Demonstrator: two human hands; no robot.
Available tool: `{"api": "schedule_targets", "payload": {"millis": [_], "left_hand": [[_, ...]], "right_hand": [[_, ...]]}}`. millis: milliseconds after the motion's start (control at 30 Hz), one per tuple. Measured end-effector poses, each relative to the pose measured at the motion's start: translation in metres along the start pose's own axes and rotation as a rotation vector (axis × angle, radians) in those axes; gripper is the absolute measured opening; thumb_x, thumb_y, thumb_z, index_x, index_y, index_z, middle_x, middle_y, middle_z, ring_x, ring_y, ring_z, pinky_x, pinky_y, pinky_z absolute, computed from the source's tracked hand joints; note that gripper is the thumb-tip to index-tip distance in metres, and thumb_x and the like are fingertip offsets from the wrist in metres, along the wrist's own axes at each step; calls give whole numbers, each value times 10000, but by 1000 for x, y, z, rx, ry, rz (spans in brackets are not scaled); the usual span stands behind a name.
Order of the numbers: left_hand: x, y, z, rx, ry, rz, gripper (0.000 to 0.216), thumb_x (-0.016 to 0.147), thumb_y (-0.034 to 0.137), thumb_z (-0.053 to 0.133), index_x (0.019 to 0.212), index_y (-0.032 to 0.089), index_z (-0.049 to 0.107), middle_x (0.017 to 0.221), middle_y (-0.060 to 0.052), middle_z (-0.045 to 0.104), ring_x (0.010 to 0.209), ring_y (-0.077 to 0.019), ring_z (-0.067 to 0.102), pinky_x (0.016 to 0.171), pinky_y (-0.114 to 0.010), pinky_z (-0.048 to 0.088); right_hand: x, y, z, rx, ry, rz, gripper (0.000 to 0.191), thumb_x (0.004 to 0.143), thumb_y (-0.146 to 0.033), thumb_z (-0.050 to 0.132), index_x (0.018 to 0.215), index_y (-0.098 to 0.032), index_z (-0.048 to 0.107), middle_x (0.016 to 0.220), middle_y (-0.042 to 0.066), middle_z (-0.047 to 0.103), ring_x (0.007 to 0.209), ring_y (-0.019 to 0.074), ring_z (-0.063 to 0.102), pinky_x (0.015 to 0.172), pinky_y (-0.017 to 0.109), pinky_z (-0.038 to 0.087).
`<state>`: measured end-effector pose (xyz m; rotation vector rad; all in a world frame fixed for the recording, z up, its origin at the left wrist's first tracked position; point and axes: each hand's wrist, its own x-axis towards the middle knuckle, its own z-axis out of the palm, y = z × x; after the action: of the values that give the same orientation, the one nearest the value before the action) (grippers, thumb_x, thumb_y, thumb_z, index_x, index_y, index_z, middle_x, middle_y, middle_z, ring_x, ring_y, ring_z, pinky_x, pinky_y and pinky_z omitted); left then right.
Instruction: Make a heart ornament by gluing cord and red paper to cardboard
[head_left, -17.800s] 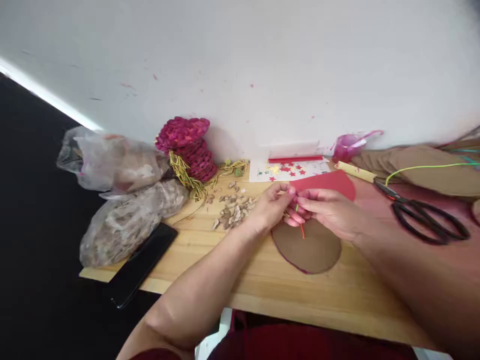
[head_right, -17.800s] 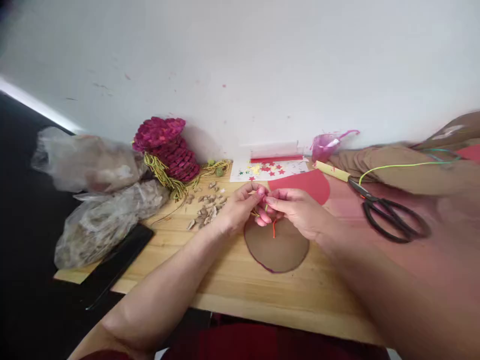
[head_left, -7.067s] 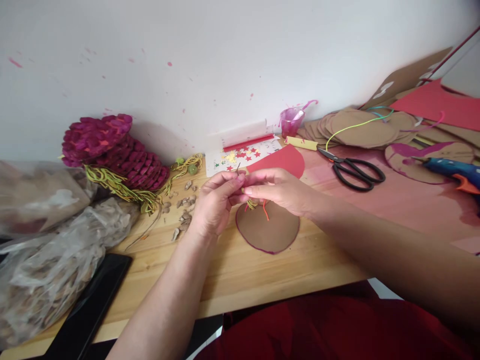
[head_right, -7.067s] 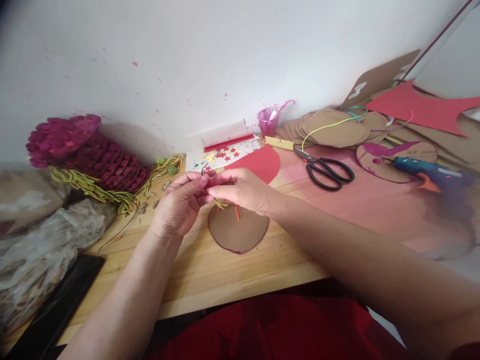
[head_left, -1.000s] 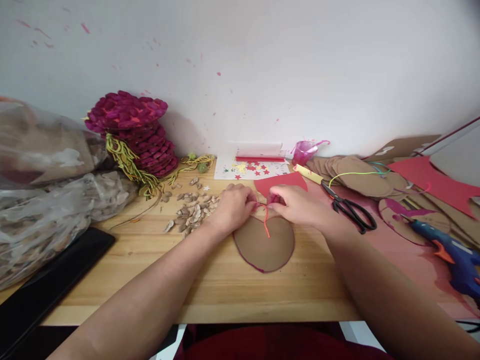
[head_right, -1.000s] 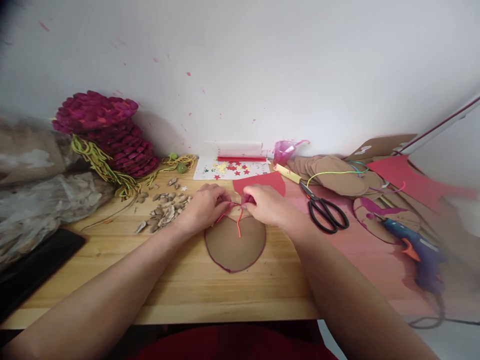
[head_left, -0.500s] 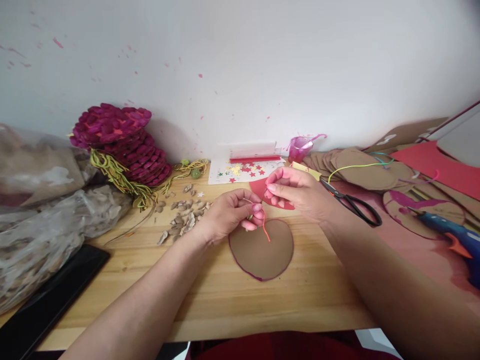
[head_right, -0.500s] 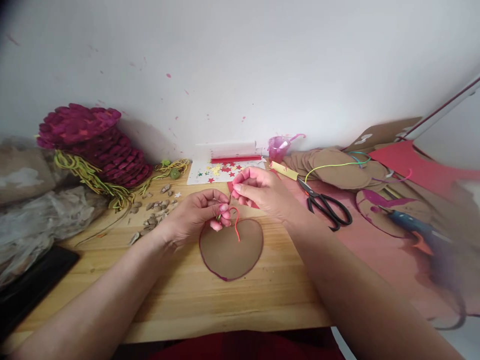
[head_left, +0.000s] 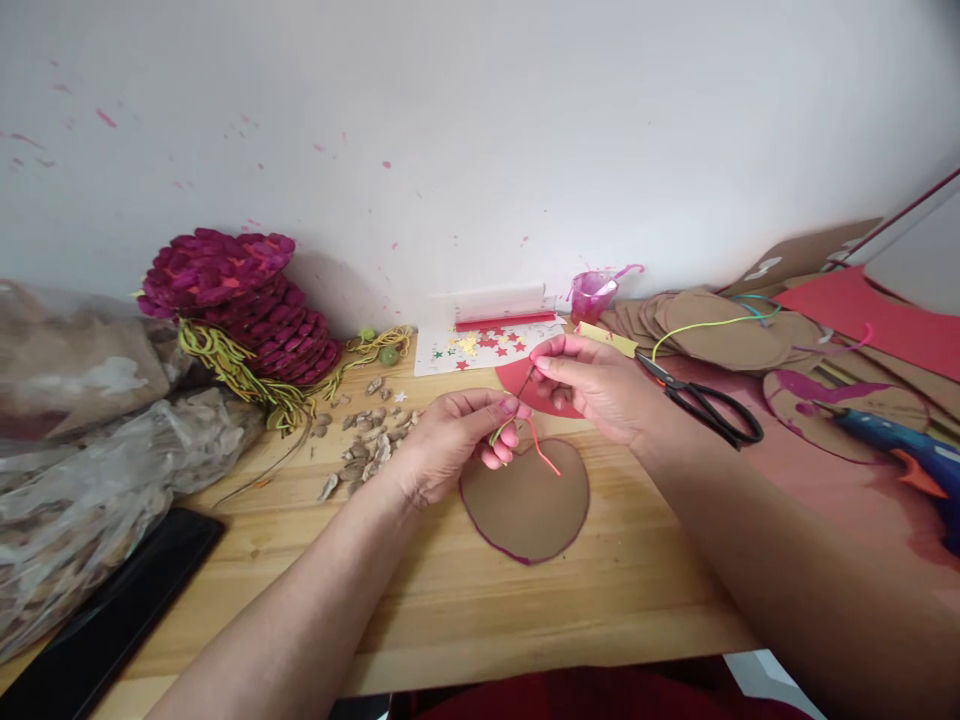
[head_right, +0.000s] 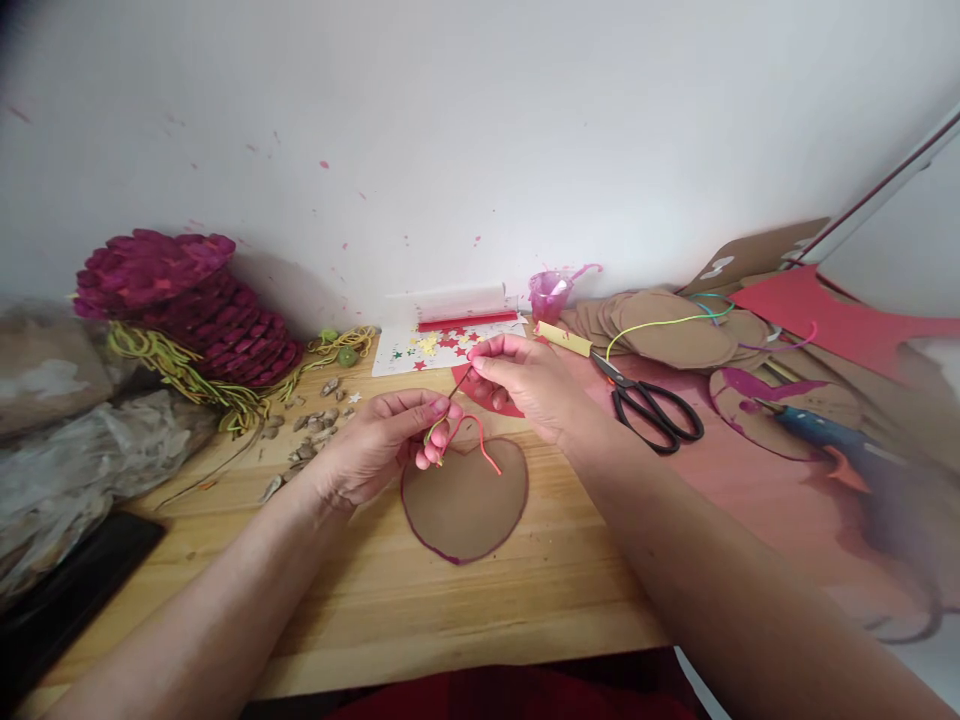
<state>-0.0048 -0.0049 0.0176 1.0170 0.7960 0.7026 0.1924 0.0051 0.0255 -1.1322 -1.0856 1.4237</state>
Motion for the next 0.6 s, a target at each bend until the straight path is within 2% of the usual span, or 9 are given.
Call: {"api": "schedule_targets", "payload": {"millis": [100, 133, 200, 267, 333, 467, 600], "left_hand": [[2, 0, -1, -45, 76, 47, 266, 785, 387, 772, 864, 141, 712, 618, 11, 622, 485, -71, 546, 462, -190, 412], [2, 0, -1, -56, 106, 65, 269, 782, 385, 774, 870, 139, 711, 616, 12, 624, 483, -69, 544, 459, -187, 408], [3, 0, -1, -64, 147, 95, 281, 768, 384, 786, 860, 130, 710, 623, 6, 635, 493, -68, 551, 459, -181, 401], [3, 0, -1, -62, 153, 116, 301, 747, 394, 803, 821, 119, 706, 630, -5, 645, 505, -69, 558, 470, -180, 406], [3, 1, 0, -54, 139, 121, 325, 727, 407, 817, 788, 108, 704, 633, -16, 653, 515, -71, 563, 484, -182, 417], [2, 0, 1, -18, 129, 122, 338, 729, 418, 812, 787, 102, 706, 638, -28, 662, 519, -76, 564, 490, -186, 422], [1, -1, 3, 3, 108, 125, 332, 745, 421, 802, 786, 105, 709, 651, -36, 664, 544, -85, 575, 508, -191, 436]], "right_hand": [[-3, -3, 2, -293, 79, -117, 304, 797, -477, 734, 815, -187, 645, 713, -1, 629, 581, 108, 529, 530, 247, 396], [-5, -4, 3, -393, 54, -145, 348, 829, -525, 693, 780, -183, 655, 684, 3, 621, 574, 112, 524, 525, 252, 392], [-9, -5, 6, -497, -78, -165, 436, 877, -583, 616, 725, -178, 672, 677, 21, 640, 619, 136, 572, 550, 264, 417], [-11, -3, 11, -441, -247, -162, 434, 901, -572, 593, 744, -180, 696, 750, 37, 689, 725, 165, 641, 610, 273, 462], [-12, 3, 16, -288, -360, -167, 362, 912, -516, 612, 824, -183, 720, 798, 39, 709, 773, 177, 672, 668, 293, 502], [-10, 12, 23, -24, -337, -217, 225, 851, -376, 735, 959, -179, 748, 743, 20, 695, 710, 167, 668, 720, 341, 555], [-10, 11, 25, 82, -341, -141, 214, 807, -346, 782, 917, -168, 738, 676, 11, 675, 636, 172, 659, 663, 372, 580]]}}
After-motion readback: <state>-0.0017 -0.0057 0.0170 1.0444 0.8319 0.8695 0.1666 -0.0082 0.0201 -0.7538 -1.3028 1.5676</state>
